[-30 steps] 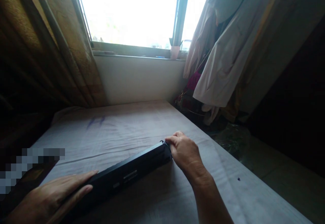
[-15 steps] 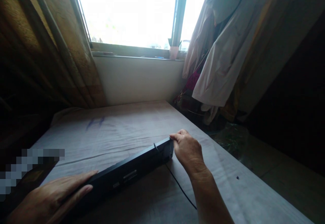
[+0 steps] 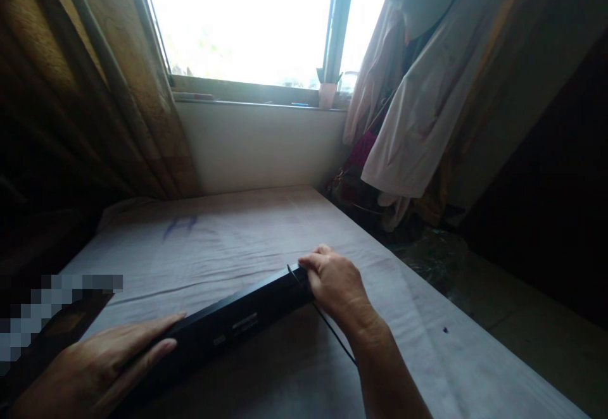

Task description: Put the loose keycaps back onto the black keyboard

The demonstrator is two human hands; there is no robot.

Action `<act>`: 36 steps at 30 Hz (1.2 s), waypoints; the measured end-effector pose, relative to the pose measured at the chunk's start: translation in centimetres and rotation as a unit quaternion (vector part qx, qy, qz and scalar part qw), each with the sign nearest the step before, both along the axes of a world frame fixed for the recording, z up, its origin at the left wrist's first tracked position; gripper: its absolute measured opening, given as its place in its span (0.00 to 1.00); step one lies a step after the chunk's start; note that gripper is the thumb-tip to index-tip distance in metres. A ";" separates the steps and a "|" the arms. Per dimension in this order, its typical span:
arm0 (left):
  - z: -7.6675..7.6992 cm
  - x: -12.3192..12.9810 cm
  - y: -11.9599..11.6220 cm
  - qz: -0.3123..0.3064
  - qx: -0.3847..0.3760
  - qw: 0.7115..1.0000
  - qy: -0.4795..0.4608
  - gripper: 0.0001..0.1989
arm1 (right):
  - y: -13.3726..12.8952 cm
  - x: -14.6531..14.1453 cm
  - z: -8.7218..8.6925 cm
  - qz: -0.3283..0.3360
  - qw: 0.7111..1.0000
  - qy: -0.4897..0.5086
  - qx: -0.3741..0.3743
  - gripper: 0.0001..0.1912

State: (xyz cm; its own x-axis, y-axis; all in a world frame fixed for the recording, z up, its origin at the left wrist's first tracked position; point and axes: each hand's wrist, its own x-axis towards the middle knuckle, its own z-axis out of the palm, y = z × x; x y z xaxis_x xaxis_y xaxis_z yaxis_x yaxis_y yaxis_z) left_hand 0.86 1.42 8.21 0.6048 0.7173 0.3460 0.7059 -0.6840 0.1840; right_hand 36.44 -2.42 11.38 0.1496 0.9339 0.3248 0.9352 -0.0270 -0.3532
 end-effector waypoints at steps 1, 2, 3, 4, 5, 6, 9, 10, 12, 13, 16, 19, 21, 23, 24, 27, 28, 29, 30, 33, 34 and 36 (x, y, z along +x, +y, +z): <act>0.1 0.1 0.0 0.000 0.005 1.000 -0.003 0.17 | 0.1 0.5 -0.2 -0.032 0.999 -0.009 0.004 0.15; 0.1 0.1 0.0 0.001 0.009 1.000 -0.005 0.17 | 0.2 1.0 -0.3 -0.062 0.998 -0.017 0.005 0.15; 0.1 0.1 0.0 0.001 0.011 1.000 -0.006 0.17 | 0.2 1.5 -0.4 -0.084 0.996 -0.022 0.004 0.15; 0.1 0.1 0.0 -0.001 0.014 1.000 -0.007 0.18 | 0.2 1.7 -0.4 -0.098 0.995 -0.026 0.001 0.15; 0.0 0.1 0.0 0.001 0.015 1.000 -0.009 0.18 | 0.3 1.7 -0.4 -0.105 0.994 -0.027 -0.002 0.15; 0.0 0.1 0.0 0.004 0.016 1.000 -0.011 0.18 | 0.2 1.5 -0.4 -0.103 0.994 -0.027 -0.004 0.15; 0.1 0.1 0.1 0.011 0.012 1.000 -0.013 0.19 | 0.1 -0.2 0.0 -0.045 0.999 -0.015 -0.008 0.15; 0.2 0.1 0.1 0.012 0.009 1.000 -0.012 0.19 | 0.0 -0.9 0.1 -0.013 1.000 -0.009 -0.012 0.16; 0.4 0.2 0.0 0.010 0.007 1.000 -0.012 0.19 | -0.2 -2.0 0.4 0.029 0.999 -0.003 -0.018 0.16; 0.5 0.2 0.0 0.008 0.006 1.000 -0.012 0.19 | -0.2 -2.3 0.5 0.039 0.999 -0.001 -0.020 0.16; 0.6 0.2 -0.1 0.003 0.005 1.000 -0.011 0.18 | -0.2 -2.0 0.4 0.024 1.000 -0.002 -0.020 0.16; 0.4 0.2 -0.1 0.009 0.011 1.000 -0.014 0.18 | 0.0 -0.9 0.2 -0.036 0.999 -0.027 -0.018 0.16; 0.3 0.3 -0.1 0.005 0.015 1.000 -0.013 0.18 | 0.1 -0.6 0.1 -0.060 0.997 -0.045 -0.018 0.16; 0.3 0.3 -0.1 -0.003 0.020 1.000 -0.011 0.18 | 0.1 -0.7 0.0 -0.038 0.998 -0.043 -0.017 0.16; 0.3 0.3 -0.1 -0.006 0.022 1.000 -0.011 0.18 | 0.1 -0.8 0.0 -0.015 0.999 -0.034 -0.014 0.16; 0.5 0.4 0.0 -0.013 0.025 1.000 -0.014 0.18 | -0.1 -1.2 0.1 0.027 0.999 -0.005 0.021 0.16; 0.5 0.4 0.0 -0.014 0.025 0.999 -0.015 0.17 | -0.2 -1.3 0.1 0.028 0.999 0.005 0.039 0.16; 0.5 0.4 0.0 -0.016 0.026 0.999 -0.018 0.17 | -0.3 -1.3 0.1 0.029 0.998 0.013 0.052 0.16; 0.5 0.3 0.0 -0.016 0.026 0.999 -0.020 0.17 | -0.3 -1.4 0.1 0.034 0.998 0.021 0.056 0.16; 0.3 0.3 0.0 -0.006 0.025 0.999 -0.026 0.18 | -0.3 -1.7 0.2 0.059 0.998 0.023 0.014 0.15; 0.3 0.3 -0.1 -0.003 0.023 0.999 -0.025 0.18 | -0.2 -1.7 0.2 0.053 0.998 0.018 -0.004 0.15; 0.1 0.2 -0.1 0.004 0.019 1.000 -0.020 0.18 | 0.0 -1.5 0.1 0.013 1.000 0.007 -0.024 0.15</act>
State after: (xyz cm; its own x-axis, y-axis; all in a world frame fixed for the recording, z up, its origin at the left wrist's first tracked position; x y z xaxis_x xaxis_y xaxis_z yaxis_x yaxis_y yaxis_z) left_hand 1.09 1.34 8.35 0.5839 0.7079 0.3974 0.7044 -0.6851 0.1853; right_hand 34.94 -2.39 11.48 0.1289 0.9518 0.2784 0.9307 -0.0192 -0.3653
